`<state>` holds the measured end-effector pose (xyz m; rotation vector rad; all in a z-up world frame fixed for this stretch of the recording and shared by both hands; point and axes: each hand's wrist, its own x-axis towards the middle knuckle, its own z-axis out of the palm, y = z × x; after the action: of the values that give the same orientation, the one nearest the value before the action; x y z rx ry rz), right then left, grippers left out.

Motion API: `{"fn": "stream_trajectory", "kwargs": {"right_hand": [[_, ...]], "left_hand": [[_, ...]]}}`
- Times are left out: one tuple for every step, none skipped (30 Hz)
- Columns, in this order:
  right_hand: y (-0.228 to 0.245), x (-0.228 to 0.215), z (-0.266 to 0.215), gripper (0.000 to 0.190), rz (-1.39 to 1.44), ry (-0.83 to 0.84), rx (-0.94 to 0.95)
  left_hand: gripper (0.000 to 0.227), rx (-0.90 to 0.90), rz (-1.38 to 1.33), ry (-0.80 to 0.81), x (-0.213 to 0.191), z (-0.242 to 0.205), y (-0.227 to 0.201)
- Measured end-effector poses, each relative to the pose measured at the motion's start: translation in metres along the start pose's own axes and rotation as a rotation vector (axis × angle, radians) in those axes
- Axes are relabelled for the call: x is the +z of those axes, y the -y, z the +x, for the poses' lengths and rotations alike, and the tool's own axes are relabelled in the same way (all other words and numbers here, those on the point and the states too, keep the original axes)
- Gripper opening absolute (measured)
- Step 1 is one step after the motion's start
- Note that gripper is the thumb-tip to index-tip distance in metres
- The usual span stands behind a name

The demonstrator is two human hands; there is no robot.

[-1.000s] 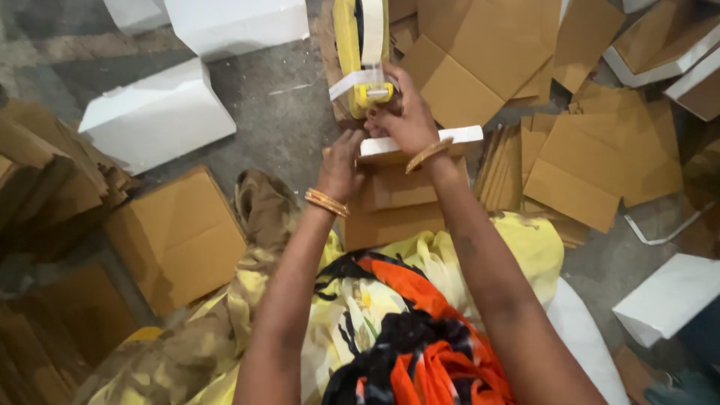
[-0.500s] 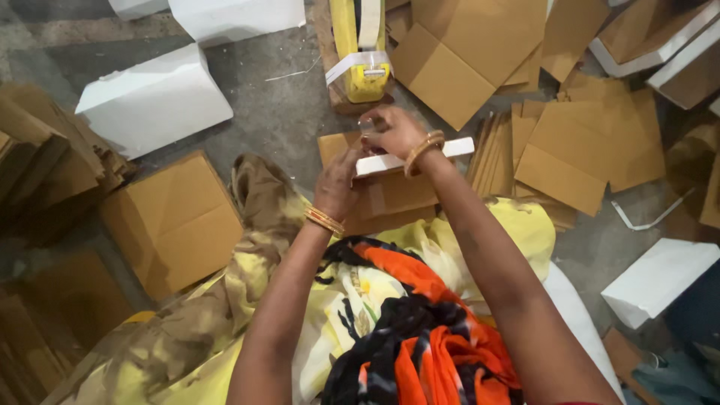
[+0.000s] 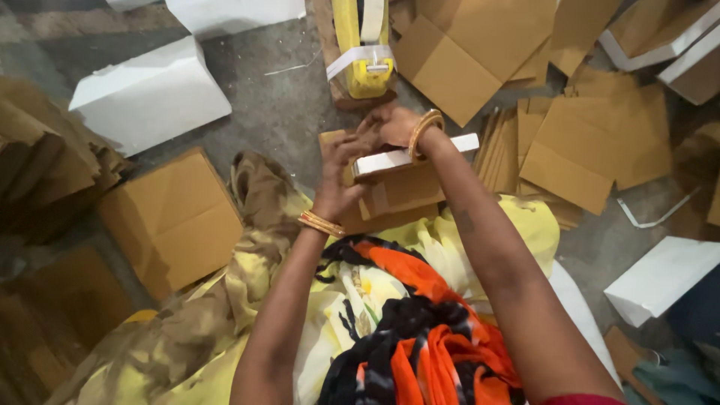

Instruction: The person sits on the floor and assembles small white boxes by inserting them into brown cardboard sleeves and securing them with tape. The person repeatedly picks up a white box, places it into a sleeve, and uses a tape dispenser to seal the package.

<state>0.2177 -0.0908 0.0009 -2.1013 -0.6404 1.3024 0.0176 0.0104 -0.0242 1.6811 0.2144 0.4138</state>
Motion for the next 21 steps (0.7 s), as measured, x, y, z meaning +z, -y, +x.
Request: {"fn": "stream_trajectory", "kwargs": {"right_hand": [[-0.004,0.002,0.000,0.039,0.000,-0.002,0.022],[-0.006,0.000,0.003,0.040,-0.007,-0.006,0.037],[-0.007,-0.001,0.006,0.039,-0.008,-0.014,0.010],[-0.010,-0.001,0.009,0.039,-0.007,-0.019,-0.015],[-0.013,0.000,0.011,0.039,-0.006,-0.025,-0.039],[-0.016,0.000,0.012,0.041,0.062,-0.017,-0.080],[-0.019,0.001,0.011,0.044,0.129,-0.008,-0.120],[-0.020,0.005,0.010,0.046,0.198,0.003,-0.160],[-0.020,0.009,0.008,0.042,0.050,-0.071,-0.155],[-0.016,0.012,0.007,0.039,-0.107,-0.145,-0.156],[-0.011,0.016,0.004,0.038,-0.263,-0.220,-0.157],[-0.003,0.018,0.004,0.038,-0.288,-0.269,-0.122],[0.004,0.021,0.002,0.038,-0.313,-0.318,-0.088],[0.005,0.026,-0.007,0.039,-0.332,-0.366,-0.044],[0.006,0.027,-0.016,0.040,-0.246,-0.413,-0.126],[0.007,0.029,-0.023,0.042,-0.162,-0.450,-0.215],[0.009,0.032,-0.033,0.044,-0.076,-0.485,-0.304],[0.016,0.029,-0.038,0.047,-0.145,-0.430,-0.337],[0.022,0.028,-0.050,0.050,-0.215,-0.377,-0.369],[0.028,0.030,-0.062,0.054,-0.295,-0.304,-0.410],[0.034,0.033,-0.075,0.057,-0.423,-0.281,-0.483]], "left_hand": [[0.059,0.061,0.035,0.025,0.001,0.002,-0.002],[0.055,0.128,0.073,0.045,0.002,0.008,-0.003],[0.054,0.124,0.089,0.044,0.003,0.014,-0.002],[0.052,0.116,0.106,0.045,0.004,0.017,-0.001],[0.050,0.108,0.123,0.045,0.005,0.020,0.002],[0.050,0.102,0.126,0.046,0.007,0.021,0.005],[0.049,0.096,0.129,0.047,0.008,0.022,0.009],[0.048,0.087,0.133,0.047,0.009,0.020,0.012],[0.048,0.047,0.184,0.063,0.009,0.016,0.016],[0.047,0.014,0.237,0.071,0.008,0.015,0.019],[0.047,-0.020,0.289,0.079,0.006,0.012,0.023],[0.047,-0.013,0.338,0.080,0.004,0.013,0.026],[0.048,-0.008,0.386,0.080,0.002,0.012,0.030],[0.048,-0.007,0.431,0.087,0.003,0.007,0.033],[0.049,0.007,0.483,0.105,0.004,0.005,0.038],[0.052,0.015,0.539,0.114,0.003,0.004,0.043],[0.054,0.022,0.595,0.123,0.001,-0.001,0.046],[0.060,0.030,0.647,0.123,-0.002,0.002,0.049],[0.066,0.036,0.700,0.123,-0.001,0.002,0.049],[0.074,0.026,0.755,0.104,-0.001,0.000,0.050],[0.065,0.030,0.759,0.099,-0.001,-0.002,0.050]]}}
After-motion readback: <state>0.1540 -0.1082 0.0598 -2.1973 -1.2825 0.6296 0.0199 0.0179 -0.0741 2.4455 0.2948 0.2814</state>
